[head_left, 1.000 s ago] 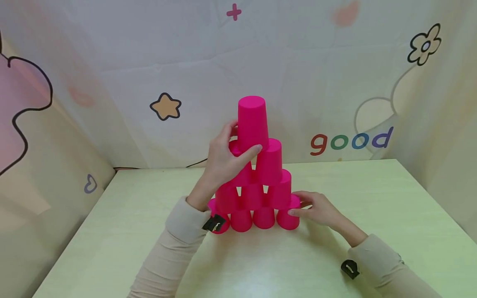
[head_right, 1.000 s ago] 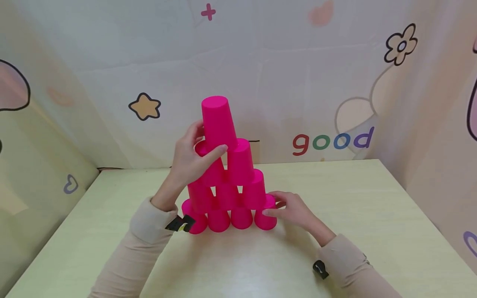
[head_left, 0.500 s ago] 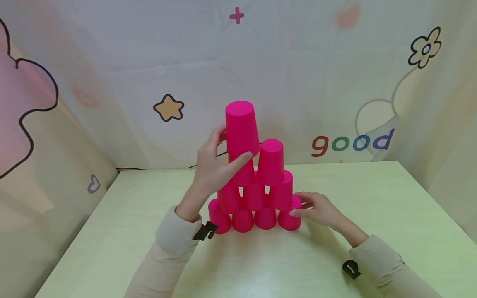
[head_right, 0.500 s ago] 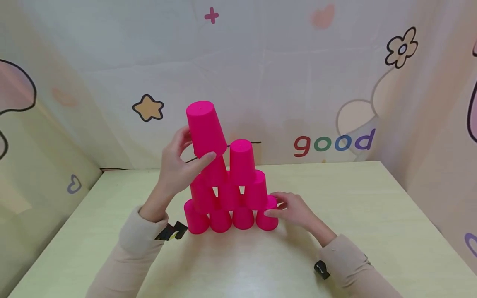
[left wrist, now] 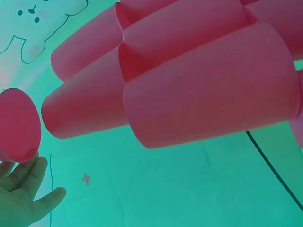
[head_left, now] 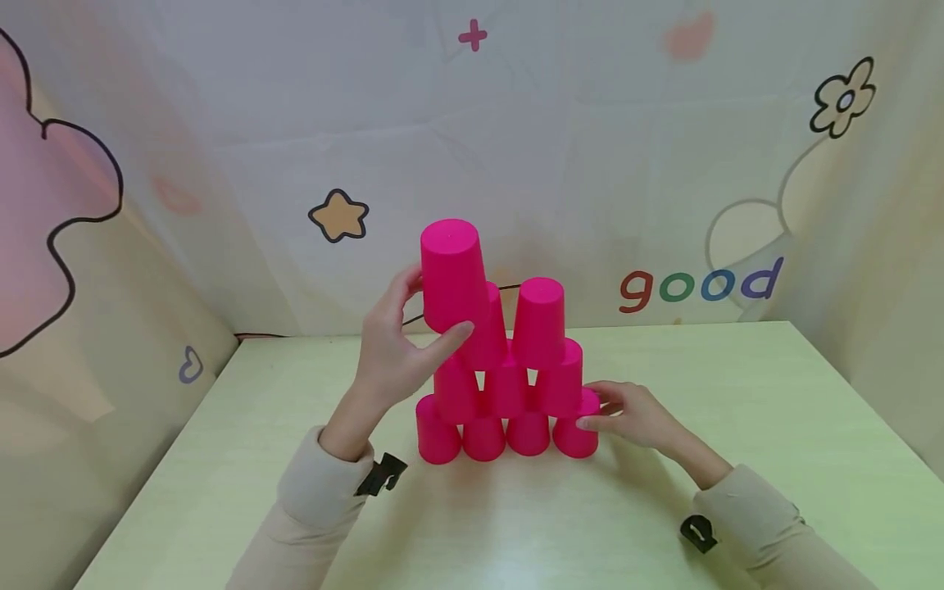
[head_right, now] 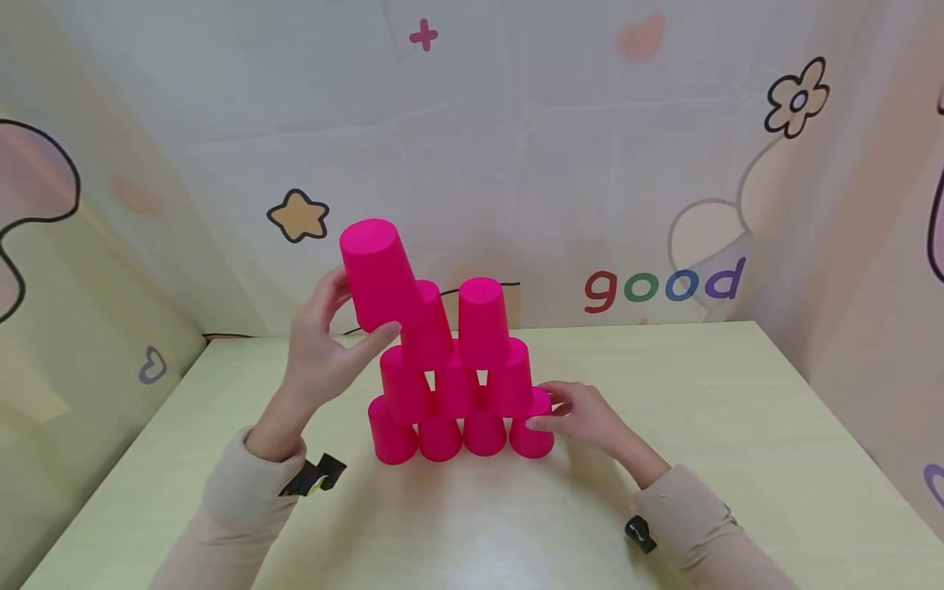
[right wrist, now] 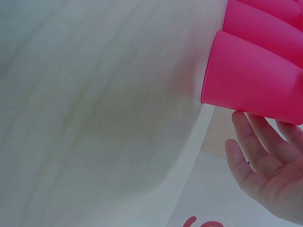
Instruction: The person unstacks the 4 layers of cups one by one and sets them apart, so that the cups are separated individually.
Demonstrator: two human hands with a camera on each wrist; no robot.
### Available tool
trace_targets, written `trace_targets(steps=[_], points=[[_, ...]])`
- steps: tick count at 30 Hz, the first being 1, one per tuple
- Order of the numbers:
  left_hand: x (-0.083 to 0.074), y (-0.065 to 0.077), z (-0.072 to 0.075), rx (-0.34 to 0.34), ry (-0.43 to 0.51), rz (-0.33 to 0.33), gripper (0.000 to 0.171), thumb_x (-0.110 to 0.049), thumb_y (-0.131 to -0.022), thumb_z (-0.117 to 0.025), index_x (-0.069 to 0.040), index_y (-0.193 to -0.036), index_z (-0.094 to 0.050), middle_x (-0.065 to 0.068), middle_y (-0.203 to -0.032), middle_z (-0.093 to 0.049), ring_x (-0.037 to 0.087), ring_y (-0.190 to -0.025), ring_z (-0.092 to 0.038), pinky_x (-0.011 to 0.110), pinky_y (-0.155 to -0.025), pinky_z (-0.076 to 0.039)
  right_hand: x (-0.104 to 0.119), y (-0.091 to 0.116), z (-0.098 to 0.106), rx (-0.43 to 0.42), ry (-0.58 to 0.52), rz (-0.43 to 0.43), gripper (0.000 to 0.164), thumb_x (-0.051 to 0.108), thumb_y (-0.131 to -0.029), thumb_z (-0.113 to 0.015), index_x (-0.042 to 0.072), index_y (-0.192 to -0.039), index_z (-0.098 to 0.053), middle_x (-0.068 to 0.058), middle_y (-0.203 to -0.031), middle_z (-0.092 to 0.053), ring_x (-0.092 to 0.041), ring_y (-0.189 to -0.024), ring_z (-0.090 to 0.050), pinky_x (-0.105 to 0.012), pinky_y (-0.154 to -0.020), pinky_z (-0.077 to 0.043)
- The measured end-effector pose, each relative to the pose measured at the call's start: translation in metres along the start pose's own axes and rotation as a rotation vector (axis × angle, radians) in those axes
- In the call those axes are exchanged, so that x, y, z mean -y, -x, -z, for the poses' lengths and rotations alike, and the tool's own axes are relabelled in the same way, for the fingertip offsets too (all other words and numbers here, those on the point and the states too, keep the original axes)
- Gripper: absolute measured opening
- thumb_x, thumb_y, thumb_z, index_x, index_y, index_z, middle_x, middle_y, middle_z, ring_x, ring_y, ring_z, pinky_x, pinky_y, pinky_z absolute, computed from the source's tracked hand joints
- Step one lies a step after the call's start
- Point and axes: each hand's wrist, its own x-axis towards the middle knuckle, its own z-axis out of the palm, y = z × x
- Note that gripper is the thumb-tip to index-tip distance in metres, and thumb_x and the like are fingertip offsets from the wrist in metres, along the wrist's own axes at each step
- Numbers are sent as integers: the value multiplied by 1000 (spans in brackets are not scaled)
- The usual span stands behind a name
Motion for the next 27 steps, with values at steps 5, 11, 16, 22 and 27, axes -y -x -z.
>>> trace_targets(steps=[5, 11, 16, 22, 27], points=[[0, 7, 11, -13, -20, -8, 62, -8, -72, -74, -1, -126, -45, 8, -116, -55, 17, -108, -50, 37, -88, -43, 0, 0, 0, 4, 8, 6, 54, 26, -76, -73, 1, -121, -54, -11, -106, -61, -24, -89, -59, -32, -71, -52], [3, 17, 25, -34, -44, 8, 64, -7, -71, -75, -1, -126, -45, 8, -118, -55, 18, -111, -49, 39, -90, -42, 1, 0, 0, 17, 7, 14, 53, 24, -77, -73, 0, -120, -54, -11, -104, -61, -25, -89, -59, -32, -70, -52], [9, 25, 34, -55, -48, -4, 62, -7, -70, -75, -1, -125, -47, 8, -116, -56, 19, -109, -51, 41, -90, -42, 1, -1, 1, 20, 18, 15, 52, 24, -77, -73, 0, -120, -54, -11, -103, -61, -24, -89, -59, -32, -70, -52], [16, 37, 40, -58, -73, -32, 62, -5, -68, -75, 0, -124, -48, 9, -114, -57, 21, -106, -52, 42, -88, -42, 1, 0, 2, 24, 23, 18, 52, 23, -77, -72, 0, -120, -54, -11, -103, -61, -24, -88, -59, -32, -70, -52], [25, 49, 44, -59, -89, -24, 63, -1, -65, -76, 1, -122, -49, 11, -111, -58, 24, -103, -54, 39, -89, -43, 2, -1, 2, 27, 26, 6, 53, 24, -77, -72, 0, -121, -53, -11, -103, -61, -24, -89, -59, -33, -70, -52]])
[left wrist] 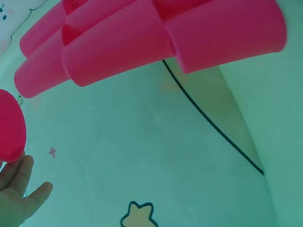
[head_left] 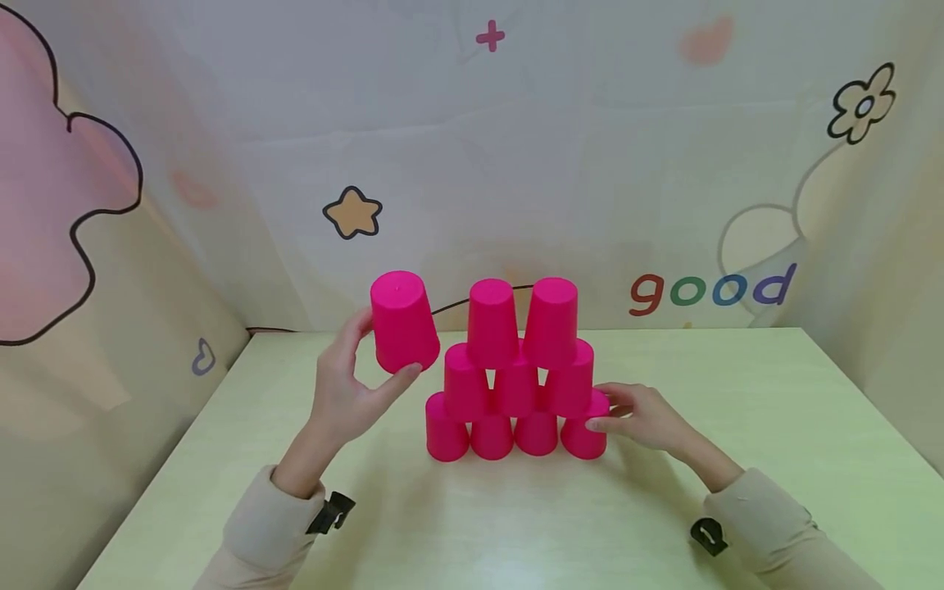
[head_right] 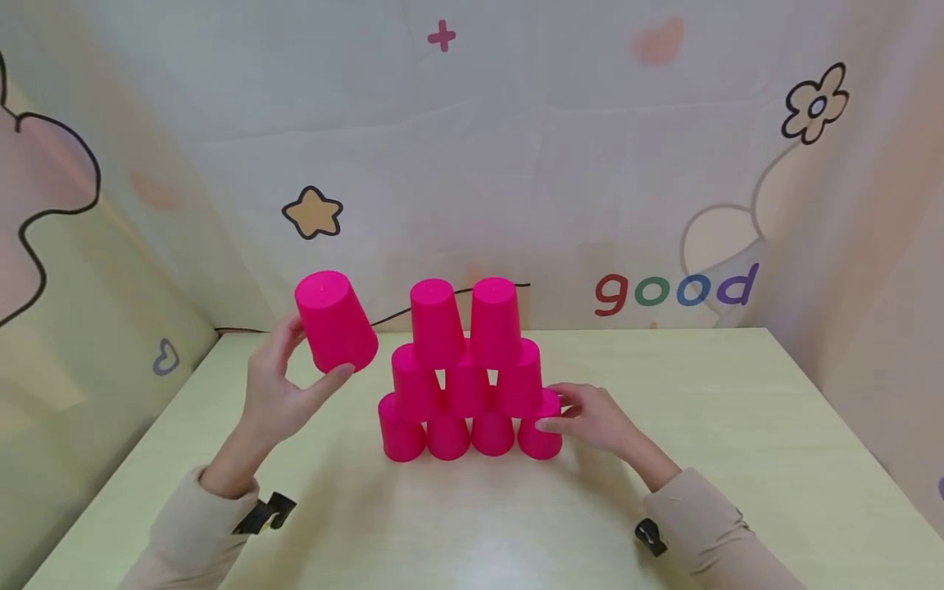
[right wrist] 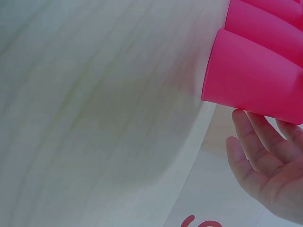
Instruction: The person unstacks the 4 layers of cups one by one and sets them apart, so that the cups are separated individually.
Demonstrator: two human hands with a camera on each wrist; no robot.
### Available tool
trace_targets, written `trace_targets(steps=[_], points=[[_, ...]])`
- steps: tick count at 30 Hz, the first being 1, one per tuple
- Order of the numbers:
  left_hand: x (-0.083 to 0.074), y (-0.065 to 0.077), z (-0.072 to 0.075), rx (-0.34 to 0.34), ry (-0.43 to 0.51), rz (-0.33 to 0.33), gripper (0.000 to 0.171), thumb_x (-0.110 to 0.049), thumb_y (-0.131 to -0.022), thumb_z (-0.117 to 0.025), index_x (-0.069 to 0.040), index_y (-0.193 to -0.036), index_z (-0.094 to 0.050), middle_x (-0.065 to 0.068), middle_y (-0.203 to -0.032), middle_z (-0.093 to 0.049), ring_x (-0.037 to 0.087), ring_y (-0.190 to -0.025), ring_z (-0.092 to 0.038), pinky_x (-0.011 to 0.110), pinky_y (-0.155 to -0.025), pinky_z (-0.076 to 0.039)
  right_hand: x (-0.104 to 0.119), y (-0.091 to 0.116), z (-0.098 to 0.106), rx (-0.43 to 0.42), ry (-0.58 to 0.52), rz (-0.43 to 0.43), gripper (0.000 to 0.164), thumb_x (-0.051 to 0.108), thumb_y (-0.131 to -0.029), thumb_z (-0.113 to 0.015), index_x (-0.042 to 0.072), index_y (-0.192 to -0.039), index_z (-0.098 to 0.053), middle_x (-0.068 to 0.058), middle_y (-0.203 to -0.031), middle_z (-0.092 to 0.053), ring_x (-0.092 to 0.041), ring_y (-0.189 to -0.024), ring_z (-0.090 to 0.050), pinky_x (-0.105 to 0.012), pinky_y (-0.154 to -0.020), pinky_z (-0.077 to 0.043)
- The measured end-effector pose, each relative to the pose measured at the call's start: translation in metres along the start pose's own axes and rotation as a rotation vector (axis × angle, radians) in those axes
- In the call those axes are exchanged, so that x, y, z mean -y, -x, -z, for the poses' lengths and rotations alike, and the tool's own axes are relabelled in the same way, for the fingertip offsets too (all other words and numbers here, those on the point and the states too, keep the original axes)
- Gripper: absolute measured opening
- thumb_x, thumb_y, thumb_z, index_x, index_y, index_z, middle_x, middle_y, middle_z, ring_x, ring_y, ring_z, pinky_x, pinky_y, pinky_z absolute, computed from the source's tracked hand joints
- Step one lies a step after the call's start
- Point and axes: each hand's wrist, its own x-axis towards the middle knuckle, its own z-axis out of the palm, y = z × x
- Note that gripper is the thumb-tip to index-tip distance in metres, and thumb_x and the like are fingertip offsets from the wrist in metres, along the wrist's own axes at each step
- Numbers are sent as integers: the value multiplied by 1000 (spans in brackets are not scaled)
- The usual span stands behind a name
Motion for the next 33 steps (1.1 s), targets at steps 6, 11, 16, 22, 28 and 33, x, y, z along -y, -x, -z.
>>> trace_targets(steps=[6, 11, 16, 22, 28, 33], points=[[11, 14, 3, 33, -31, 112, 64, -1, -66, -77, 0, -123, -48, 12, -113, -57, 25, -105, -54, 44, -89, -43, 0, 0, 0, 0, 2, -9, 53, 24, -77, -72, 0, -121, -53, -11, -103, -61, -24, -89, -59, -33, -70, -52], [3, 20, 8, 38, -67, 176, 60, 4, -66, -75, 6, -120, -48, 18, -110, -57, 32, -102, -54, 45, -87, -44, -1, 0, 0, 0, 3, -8, 53, 24, -78, -72, 0, -121, -53, -11, -103, -61, -24, -89, -59, -33, -70, -52], [-6, 25, 13, 55, -92, 227, 57, 7, -66, -73, 11, -117, -47, 24, -108, -56, 36, -99, -55, 50, -84, -45, 0, 0, 0, 0, -1, -6, 54, 25, -77, -72, 0, -121, -53, -12, -104, -61, -24, -89, -59, -33, -70, -52], [16, 39, 15, 78, -114, 278, 57, 2, -69, -74, 6, -119, -49, 18, -109, -58, 31, -98, -55, 46, -83, -45, -1, -1, 1, -1, 1, 6, 53, 24, -77, -72, -1, -120, -53, -12, -104, -61, -24, -89, -59, -33, -70, -52], [50, 55, 20, 125, -122, 356, 59, -7, -72, -75, -1, -124, -47, 11, -114, -57, 27, -101, -54, 46, -83, -44, -1, -1, 0, 1, -2, 1, 54, 25, -77, -72, -1, -121, -53, -12, -105, -61, -24, -89, -59, -33, -71, -52], [65, 61, 25, 148, -140, 425, 59, -11, -74, -74, -1, -125, -45, 13, -115, -55, 27, -100, -53, 46, -82, -45, -1, -1, 0, 4, -1, -1, 53, 24, -77, -72, -1, -121, -53, -12, -104, -61, -24, -89, -59, -33, -71, -52]])
